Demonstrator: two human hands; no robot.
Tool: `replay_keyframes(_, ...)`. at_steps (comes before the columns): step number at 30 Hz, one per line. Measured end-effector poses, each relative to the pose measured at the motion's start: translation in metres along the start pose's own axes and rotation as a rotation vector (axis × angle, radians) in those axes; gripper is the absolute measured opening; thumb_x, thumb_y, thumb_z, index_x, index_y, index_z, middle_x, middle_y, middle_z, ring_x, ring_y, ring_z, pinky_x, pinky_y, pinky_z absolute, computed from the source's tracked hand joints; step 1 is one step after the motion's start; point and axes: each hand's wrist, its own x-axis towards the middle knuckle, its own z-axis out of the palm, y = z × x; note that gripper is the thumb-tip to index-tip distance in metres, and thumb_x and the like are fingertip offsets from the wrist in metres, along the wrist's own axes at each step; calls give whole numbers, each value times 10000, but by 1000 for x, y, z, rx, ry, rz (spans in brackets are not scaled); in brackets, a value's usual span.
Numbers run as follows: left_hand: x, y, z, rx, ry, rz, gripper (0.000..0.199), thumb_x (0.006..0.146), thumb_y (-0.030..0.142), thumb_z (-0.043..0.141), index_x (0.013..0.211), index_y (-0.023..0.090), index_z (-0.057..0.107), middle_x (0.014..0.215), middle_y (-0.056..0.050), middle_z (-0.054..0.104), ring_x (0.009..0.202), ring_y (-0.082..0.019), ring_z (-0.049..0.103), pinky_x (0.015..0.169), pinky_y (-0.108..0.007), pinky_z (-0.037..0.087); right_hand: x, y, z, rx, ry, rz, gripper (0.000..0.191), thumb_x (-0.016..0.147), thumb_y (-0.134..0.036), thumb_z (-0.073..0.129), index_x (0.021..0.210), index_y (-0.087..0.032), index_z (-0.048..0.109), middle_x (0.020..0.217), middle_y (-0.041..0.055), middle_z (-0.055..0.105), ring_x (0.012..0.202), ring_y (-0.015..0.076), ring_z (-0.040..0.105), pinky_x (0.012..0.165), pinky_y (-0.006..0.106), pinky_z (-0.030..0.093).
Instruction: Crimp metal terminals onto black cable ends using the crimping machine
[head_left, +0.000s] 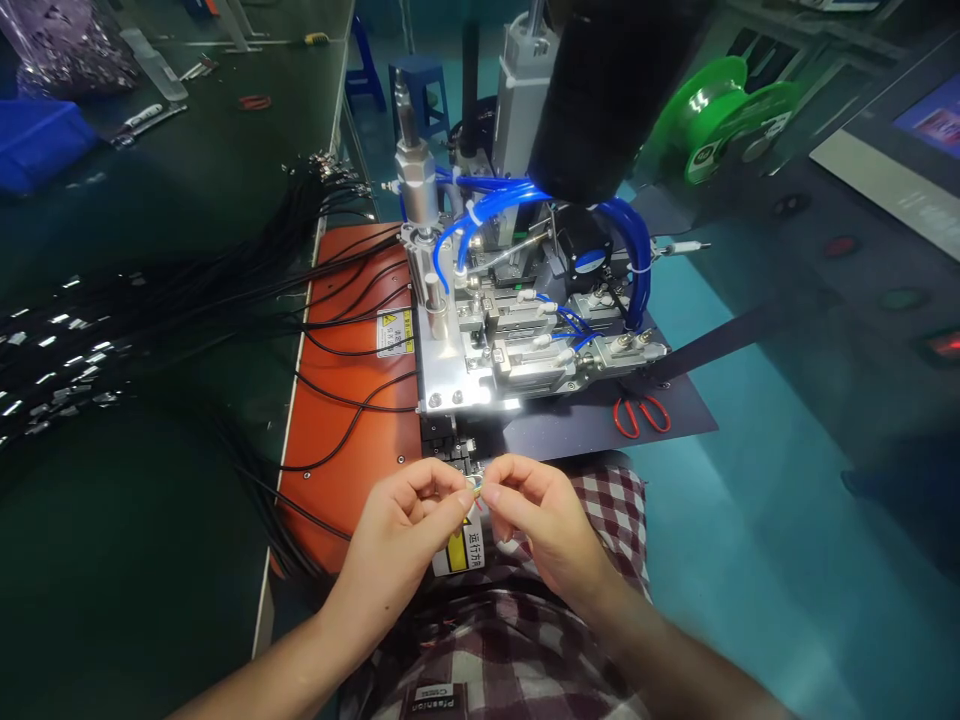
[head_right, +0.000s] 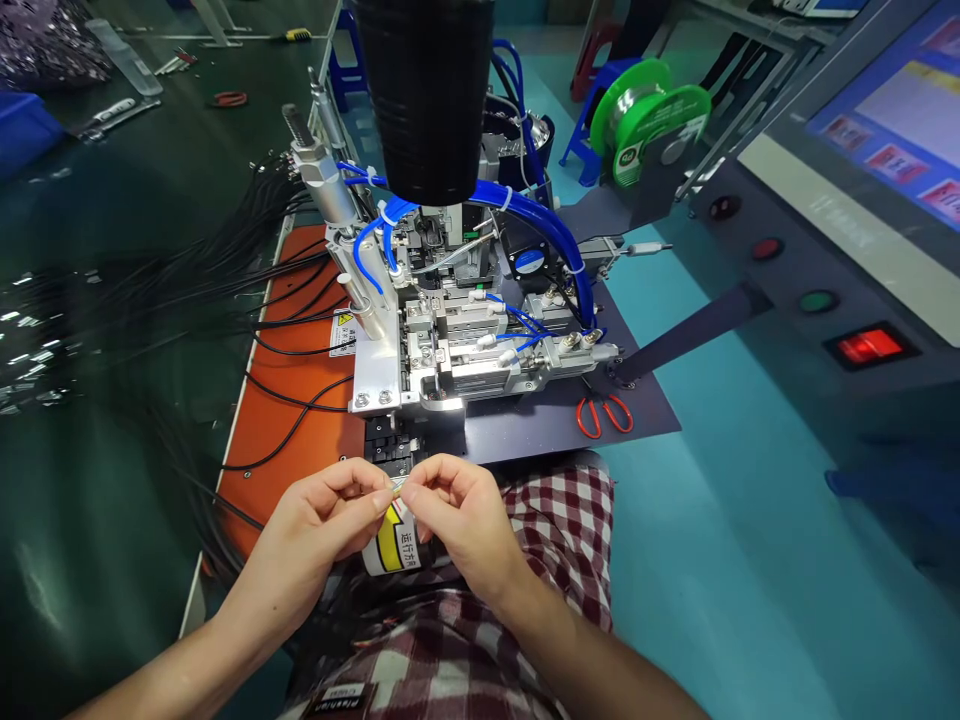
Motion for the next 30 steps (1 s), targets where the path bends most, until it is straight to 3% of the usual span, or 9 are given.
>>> replay_keyframes(9, 0, 2, 2, -59, 3, 5, 193, 809, 329, 608, 736, 159, 555, 504, 90, 337, 446, -40, 240, 422, -162, 196, -2, 4, 2, 34, -2, 1, 155, 771, -288, 656, 718, -168, 574, 478, -72, 474, 442, 76, 387, 469, 210, 309)
replay_keyframes(23, 1, 1, 2, -24, -3, -18, 230, 786, 362, 624, 735, 151, 547, 502, 85, 337, 449, -45, 225, 412, -186, 144, -3, -9, 4, -119, 59, -51, 157, 733, -297, 674, 705, -166, 591, 541, -50, 514, 469, 89, 451, 464, 215, 366)
replay_keyframes(30, -1, -2, 3, -33, -9, -1, 227, 800, 369, 607, 747, 157, 545, 507, 78, 381, 442, -45, 265, 411, -175, 172, -1, -2, 3, -65, 42, -34, 151, 738, -290, 665, 693, -174, 581, 504, -60, 504, 440, 85, 440, 469, 220, 362)
